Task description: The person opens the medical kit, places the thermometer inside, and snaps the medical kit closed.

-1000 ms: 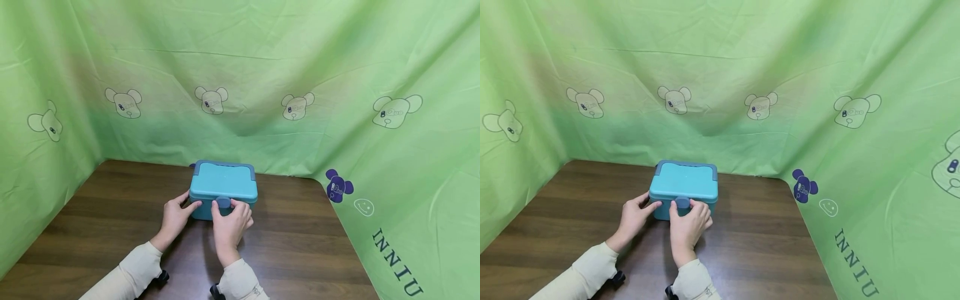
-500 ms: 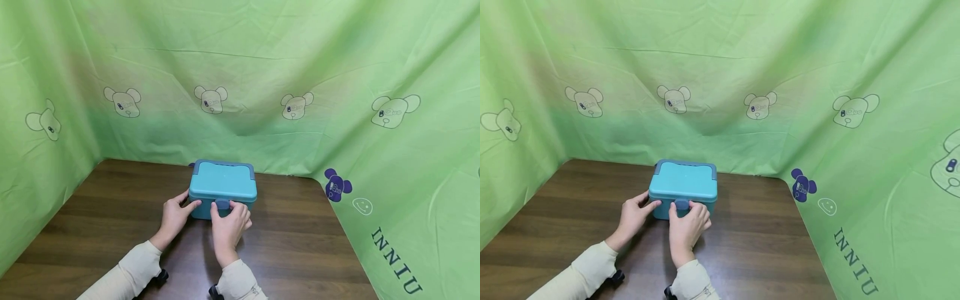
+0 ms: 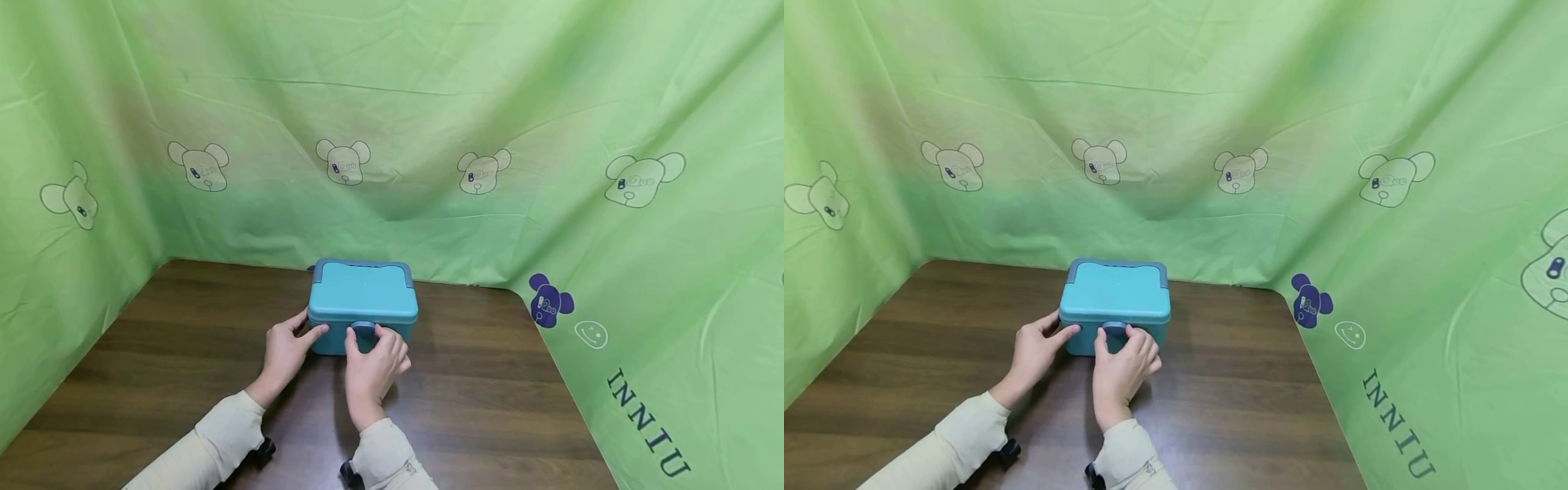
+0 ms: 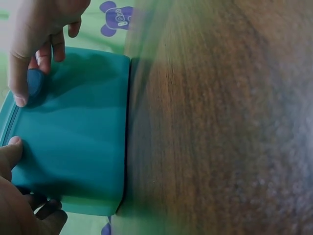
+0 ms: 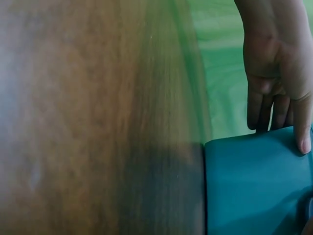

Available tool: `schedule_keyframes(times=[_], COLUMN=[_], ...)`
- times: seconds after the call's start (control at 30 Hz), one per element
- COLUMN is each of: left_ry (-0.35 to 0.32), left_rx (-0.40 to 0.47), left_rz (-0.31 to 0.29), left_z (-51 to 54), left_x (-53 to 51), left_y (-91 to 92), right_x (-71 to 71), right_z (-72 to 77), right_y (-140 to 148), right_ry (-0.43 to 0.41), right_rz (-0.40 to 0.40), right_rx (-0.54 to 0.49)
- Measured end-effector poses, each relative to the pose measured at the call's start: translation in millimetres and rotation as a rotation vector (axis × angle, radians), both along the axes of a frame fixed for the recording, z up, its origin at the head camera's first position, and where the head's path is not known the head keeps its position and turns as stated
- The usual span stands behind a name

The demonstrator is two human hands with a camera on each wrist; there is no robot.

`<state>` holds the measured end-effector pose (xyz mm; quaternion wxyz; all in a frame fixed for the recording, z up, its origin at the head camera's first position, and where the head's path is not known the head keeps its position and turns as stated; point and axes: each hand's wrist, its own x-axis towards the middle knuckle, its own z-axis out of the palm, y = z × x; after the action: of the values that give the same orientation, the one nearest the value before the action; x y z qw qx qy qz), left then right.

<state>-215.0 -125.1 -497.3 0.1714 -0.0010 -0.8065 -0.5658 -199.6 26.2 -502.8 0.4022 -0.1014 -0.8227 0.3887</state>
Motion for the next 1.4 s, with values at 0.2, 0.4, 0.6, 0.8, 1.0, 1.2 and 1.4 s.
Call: schedule_keyframes(times=[0.2, 0.4, 0.6, 0.8, 1.0, 1.2, 1.4], left_ry=[-0.003, 0.013, 0.006, 0.003, 0.007, 0.009, -0.007], left_rx=[-0.014, -0.014, -0.016, -0.016, -0.021, -0.024, -0.035], left_rz=[0.009, -0.001, -0.008, -0.013, -0.019, -0.032, -0.052], left_z=[0.9, 0.9, 2.2, 1.5, -0.5, -0.6, -1.0], left_x=[0.1, -2.3, -3.6, -4.2, -5.7, -7.8, -8.8], left_y=[0.0, -1.4, -2.1, -3.1, -6.5, -8.1, -9.1], right_x=[-3.5, -4.1, -3.4, 2.2, 10.8, 13.9, 12.3], right_z=[-1.1, 4.7, 4.9, 4.6, 5.4, 9.6, 15.7], right_y=[1, 2, 6, 19, 36, 55, 76], right_ry=[-0.007, -0.029, -0.068, -0.059, -0.066, -0.139, -0.19], right_rz=[-0.004, 0.022, 0.057, 0.18, 0.396, 0.541, 0.674], right_rx=[-0.022, -0.064, -0.09, -0.109, -0.195, -0.176, -0.048])
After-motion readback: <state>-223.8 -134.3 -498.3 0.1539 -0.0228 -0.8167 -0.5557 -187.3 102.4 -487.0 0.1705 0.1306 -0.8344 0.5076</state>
